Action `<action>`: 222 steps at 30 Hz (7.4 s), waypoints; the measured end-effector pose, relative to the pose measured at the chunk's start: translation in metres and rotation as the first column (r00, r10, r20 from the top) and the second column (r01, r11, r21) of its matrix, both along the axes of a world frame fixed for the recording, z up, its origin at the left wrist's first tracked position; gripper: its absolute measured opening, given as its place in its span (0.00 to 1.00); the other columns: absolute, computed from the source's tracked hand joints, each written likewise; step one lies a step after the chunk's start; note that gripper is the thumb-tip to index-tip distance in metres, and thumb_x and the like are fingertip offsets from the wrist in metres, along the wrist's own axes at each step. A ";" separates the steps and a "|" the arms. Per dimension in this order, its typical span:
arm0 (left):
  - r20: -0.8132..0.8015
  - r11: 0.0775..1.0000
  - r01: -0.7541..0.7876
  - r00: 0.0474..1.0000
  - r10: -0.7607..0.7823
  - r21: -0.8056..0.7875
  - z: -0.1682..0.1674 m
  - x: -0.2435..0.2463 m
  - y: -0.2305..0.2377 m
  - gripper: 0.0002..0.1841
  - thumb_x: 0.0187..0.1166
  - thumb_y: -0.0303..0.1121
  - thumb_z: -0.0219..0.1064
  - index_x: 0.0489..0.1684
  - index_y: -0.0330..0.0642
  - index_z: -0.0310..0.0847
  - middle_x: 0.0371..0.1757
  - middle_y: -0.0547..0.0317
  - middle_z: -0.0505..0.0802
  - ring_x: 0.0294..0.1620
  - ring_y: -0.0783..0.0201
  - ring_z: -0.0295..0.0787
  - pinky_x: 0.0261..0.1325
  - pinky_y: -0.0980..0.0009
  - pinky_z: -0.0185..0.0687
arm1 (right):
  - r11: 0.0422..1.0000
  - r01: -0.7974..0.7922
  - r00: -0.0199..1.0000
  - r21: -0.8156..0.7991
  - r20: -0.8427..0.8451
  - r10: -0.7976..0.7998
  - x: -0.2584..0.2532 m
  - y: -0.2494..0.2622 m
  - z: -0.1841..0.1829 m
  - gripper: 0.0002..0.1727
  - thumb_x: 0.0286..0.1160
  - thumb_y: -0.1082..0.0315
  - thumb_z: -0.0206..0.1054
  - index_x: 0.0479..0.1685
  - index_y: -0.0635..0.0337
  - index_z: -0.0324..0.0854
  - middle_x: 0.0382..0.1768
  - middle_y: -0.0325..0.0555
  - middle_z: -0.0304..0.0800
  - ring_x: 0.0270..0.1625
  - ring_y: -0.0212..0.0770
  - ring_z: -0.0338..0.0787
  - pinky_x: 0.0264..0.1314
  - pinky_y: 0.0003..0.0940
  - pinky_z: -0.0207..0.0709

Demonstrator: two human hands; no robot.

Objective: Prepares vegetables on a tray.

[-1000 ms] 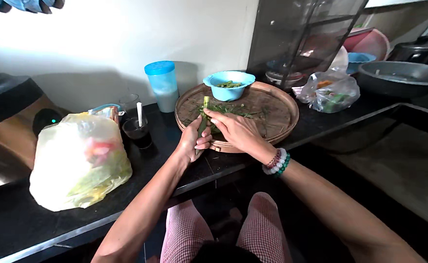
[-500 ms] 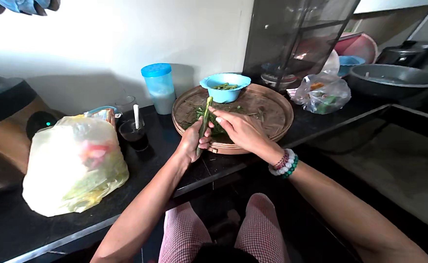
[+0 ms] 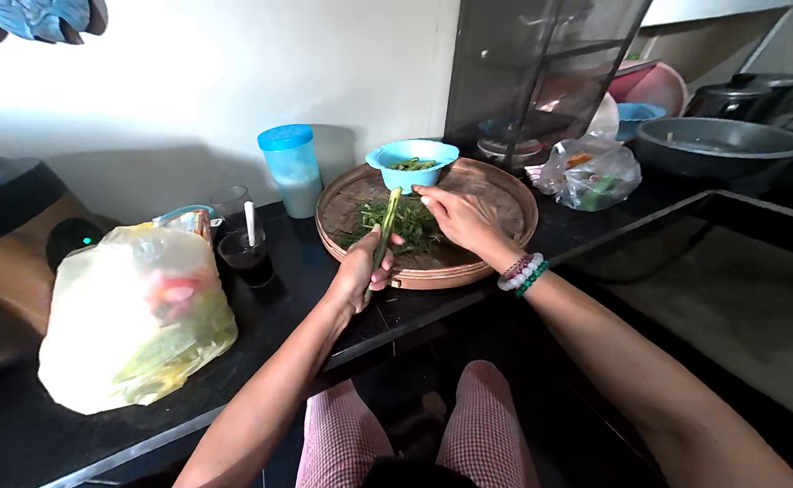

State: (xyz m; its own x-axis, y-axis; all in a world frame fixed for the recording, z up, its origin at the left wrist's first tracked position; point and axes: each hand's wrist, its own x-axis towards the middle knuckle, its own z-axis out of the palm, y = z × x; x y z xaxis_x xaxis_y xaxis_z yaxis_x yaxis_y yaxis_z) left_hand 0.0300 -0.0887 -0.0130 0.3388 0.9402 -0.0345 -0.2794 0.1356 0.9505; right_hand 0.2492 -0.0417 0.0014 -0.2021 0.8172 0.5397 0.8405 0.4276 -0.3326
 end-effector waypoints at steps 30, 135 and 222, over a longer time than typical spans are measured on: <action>0.207 0.991 -0.025 0.977 0.052 -0.134 0.003 -0.009 0.012 0.20 0.97 0.44 0.39 0.63 0.41 0.72 0.22 0.65 0.75 0.07 0.79 0.62 0.09 0.87 0.61 | 0.988 0.129 0.987 -0.086 0.103 -0.120 -0.003 -0.026 0.013 0.16 0.83 0.62 0.67 0.58 0.63 0.75 0.31 0.63 0.86 0.35 0.68 0.90 0.32 0.64 0.79; 0.058 0.987 0.101 0.992 -0.109 0.125 0.009 -0.005 -0.004 0.12 0.96 0.39 0.45 0.60 0.49 0.72 0.32 0.62 0.80 0.12 0.78 0.61 0.11 0.86 0.57 | 0.951 -0.310 0.928 0.022 -0.209 0.307 -0.039 -0.039 0.024 0.23 0.84 0.44 0.63 0.64 0.50 0.83 0.38 0.48 0.90 0.32 0.45 0.87 0.32 0.46 0.80; -0.121 0.983 -0.125 0.983 0.141 0.136 0.010 0.025 0.029 0.19 0.97 0.48 0.39 0.58 0.49 0.74 0.15 0.69 0.64 0.08 0.74 0.54 0.11 0.80 0.53 | 0.952 -0.294 0.955 -0.084 -0.071 0.288 0.007 0.054 0.041 0.19 0.90 0.53 0.59 0.55 0.60 0.82 0.39 0.52 0.89 0.44 0.50 0.90 0.54 0.57 0.81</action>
